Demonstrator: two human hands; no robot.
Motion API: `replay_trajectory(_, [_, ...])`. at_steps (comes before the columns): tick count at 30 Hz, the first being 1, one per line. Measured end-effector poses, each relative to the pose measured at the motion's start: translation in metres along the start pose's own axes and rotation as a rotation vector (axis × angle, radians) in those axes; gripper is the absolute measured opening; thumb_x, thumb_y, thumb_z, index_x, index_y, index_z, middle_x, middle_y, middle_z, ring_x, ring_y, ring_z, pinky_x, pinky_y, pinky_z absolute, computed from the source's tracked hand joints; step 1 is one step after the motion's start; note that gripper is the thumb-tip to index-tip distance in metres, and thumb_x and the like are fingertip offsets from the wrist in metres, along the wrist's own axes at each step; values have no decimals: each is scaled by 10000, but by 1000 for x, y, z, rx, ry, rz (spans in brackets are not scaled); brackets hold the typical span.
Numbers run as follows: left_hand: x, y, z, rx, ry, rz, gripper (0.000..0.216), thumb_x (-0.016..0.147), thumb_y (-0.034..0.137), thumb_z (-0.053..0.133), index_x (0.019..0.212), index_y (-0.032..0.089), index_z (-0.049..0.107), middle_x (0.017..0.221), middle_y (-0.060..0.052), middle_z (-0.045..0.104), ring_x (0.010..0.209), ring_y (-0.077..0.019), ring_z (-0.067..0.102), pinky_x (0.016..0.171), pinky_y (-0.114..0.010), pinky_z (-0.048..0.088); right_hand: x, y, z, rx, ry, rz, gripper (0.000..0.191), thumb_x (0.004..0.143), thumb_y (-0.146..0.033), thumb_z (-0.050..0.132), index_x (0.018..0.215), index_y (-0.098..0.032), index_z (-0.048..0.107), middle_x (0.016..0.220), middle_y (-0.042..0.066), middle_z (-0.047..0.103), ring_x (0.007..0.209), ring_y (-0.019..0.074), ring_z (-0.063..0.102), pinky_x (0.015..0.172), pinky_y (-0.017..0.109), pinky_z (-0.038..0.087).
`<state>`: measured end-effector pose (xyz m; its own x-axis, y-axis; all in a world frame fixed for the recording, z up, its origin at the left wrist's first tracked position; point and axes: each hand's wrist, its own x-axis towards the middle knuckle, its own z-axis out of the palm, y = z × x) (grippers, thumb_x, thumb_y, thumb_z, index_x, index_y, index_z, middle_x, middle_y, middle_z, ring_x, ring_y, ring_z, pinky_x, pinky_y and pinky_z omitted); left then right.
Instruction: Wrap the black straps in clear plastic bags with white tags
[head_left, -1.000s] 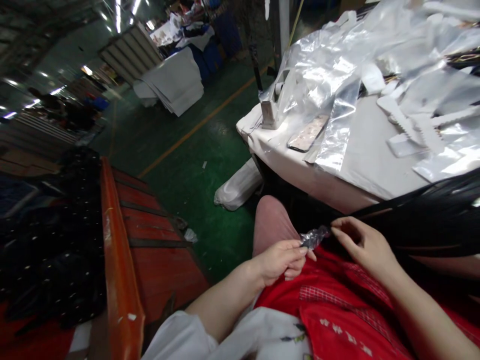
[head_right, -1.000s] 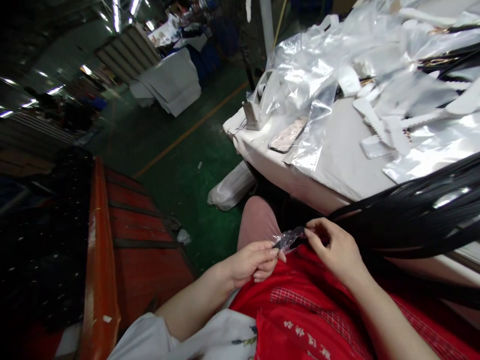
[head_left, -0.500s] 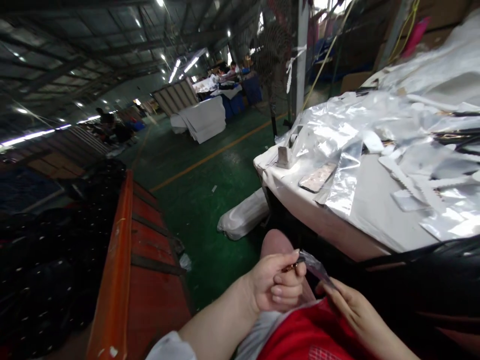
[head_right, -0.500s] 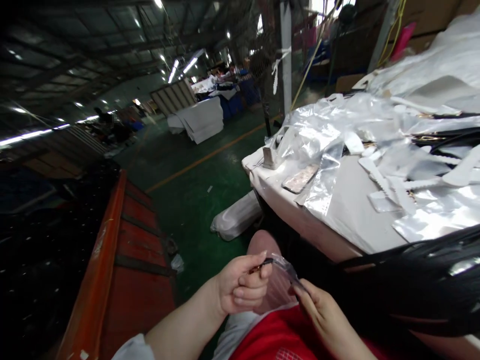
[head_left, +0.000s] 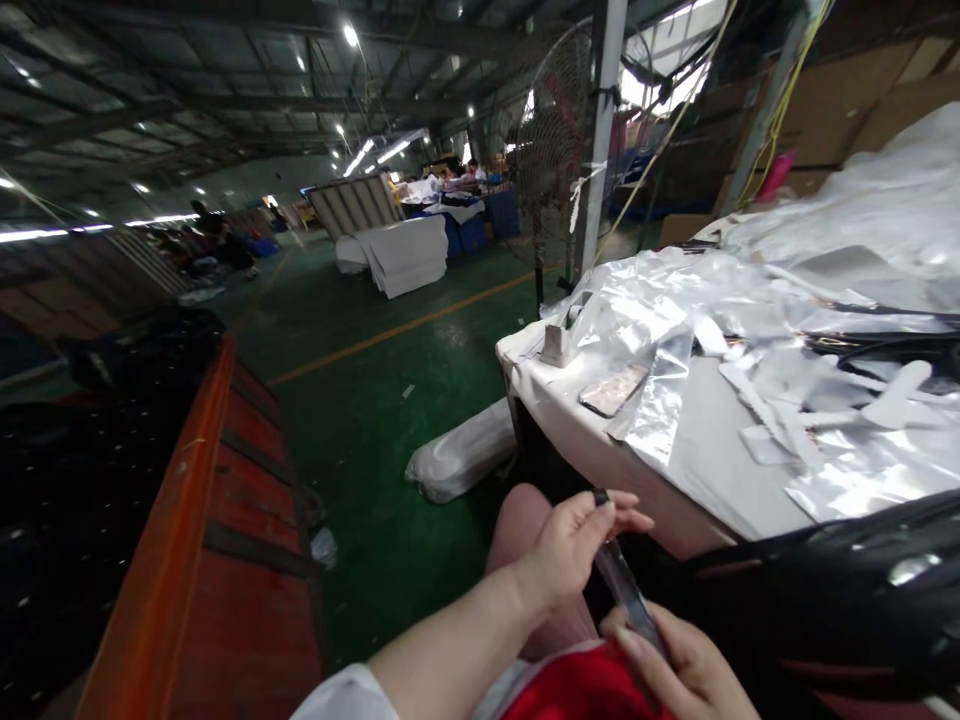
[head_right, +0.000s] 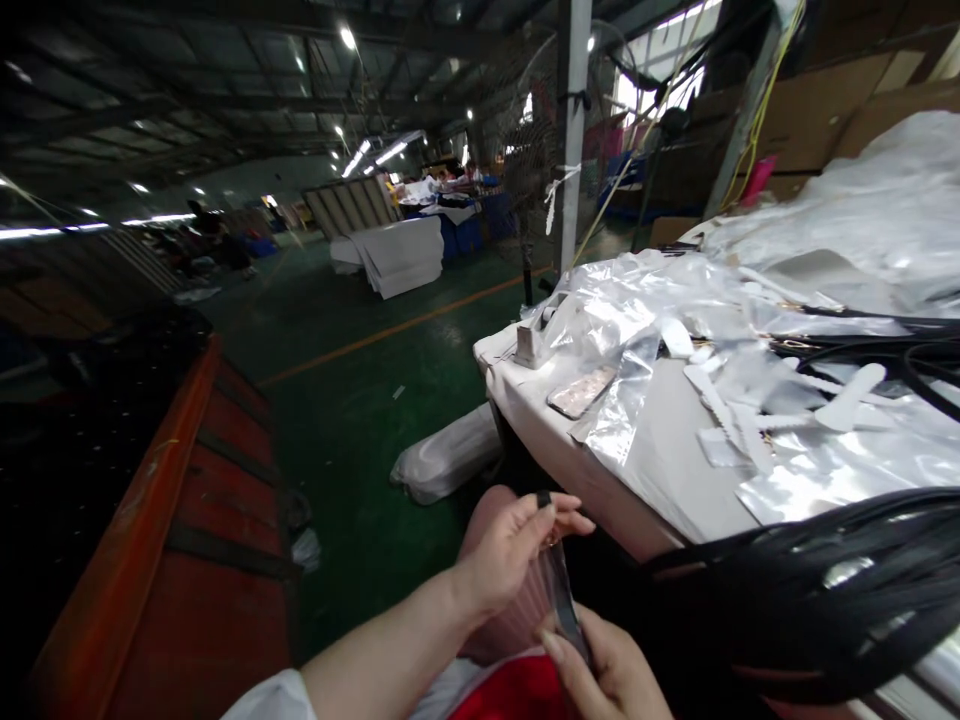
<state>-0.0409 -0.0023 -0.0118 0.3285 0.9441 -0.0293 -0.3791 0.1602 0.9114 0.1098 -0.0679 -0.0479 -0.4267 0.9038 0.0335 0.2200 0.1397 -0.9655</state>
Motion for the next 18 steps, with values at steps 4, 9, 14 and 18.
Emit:
replay_trajectory(4, [-23,-5,4,804,-268,143,288,957,336,450,941,162,678,859,-116,661,842,-233,589,898,-356,397,-1,-14,-41,-111,99,86,385,877,-509,579,686,-178,623,616,-2,537,580,142,491,543,224,425])
replay_trajectory(9, [-33,7,-4,819,-428,-11,456,984,412,349,713,174,628,670,-56,598,609,-152,524,671,-274,396,12,-7,-81,-185,-61,200,371,880,-510,590,750,-173,677,693,13,617,657,160,564,617,249,458])
replay_trajectory(14, [-30,21,-21,63,-412,-453,524,897,608,474,650,158,579,365,92,268,343,-74,238,514,-250,437,23,-1,-73,-84,-302,142,345,928,-453,554,1113,-202,701,1085,86,707,1027,236,647,955,353,481])
replay_trajectory(18, [-23,44,-42,-350,-278,-478,448,921,514,519,677,141,568,380,124,198,330,-48,143,536,-232,478,19,25,-44,31,-214,155,483,864,-456,645,1259,-179,624,1240,121,678,1157,272,625,1025,378,476])
